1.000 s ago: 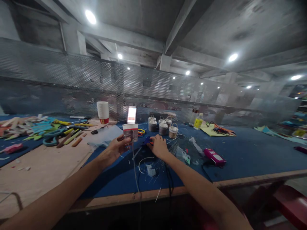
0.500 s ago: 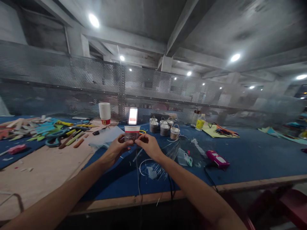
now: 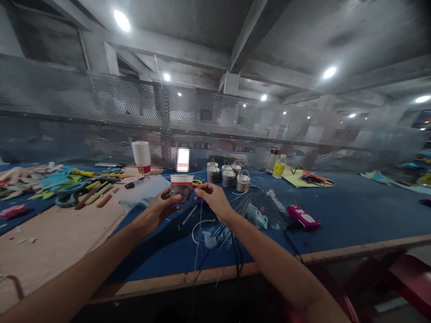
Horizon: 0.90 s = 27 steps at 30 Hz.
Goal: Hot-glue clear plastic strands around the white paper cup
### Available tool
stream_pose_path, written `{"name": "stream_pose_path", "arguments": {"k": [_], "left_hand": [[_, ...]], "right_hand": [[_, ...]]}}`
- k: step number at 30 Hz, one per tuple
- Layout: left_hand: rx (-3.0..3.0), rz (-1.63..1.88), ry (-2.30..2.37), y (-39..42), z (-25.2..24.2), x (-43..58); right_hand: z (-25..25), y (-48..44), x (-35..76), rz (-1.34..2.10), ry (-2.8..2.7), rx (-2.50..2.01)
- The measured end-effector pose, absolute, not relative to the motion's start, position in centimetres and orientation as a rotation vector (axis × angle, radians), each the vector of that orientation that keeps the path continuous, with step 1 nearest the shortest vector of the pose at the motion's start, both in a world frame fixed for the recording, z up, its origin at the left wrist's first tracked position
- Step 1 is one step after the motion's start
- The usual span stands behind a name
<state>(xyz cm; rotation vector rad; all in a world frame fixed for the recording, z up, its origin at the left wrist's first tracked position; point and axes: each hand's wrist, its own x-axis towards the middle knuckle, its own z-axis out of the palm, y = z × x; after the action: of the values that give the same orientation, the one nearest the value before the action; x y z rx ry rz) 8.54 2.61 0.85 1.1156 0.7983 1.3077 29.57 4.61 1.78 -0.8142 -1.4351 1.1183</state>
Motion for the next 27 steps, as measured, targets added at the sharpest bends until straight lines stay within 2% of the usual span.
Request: {"name": "stream_pose_path", "arguments": {"k": [27], "left_hand": [[1.163, 1.214, 0.720, 1.48, 1.56, 8.97]], "right_hand": [[2.24, 4.86, 29.89, 1.044, -1.377, -0.837]]}}
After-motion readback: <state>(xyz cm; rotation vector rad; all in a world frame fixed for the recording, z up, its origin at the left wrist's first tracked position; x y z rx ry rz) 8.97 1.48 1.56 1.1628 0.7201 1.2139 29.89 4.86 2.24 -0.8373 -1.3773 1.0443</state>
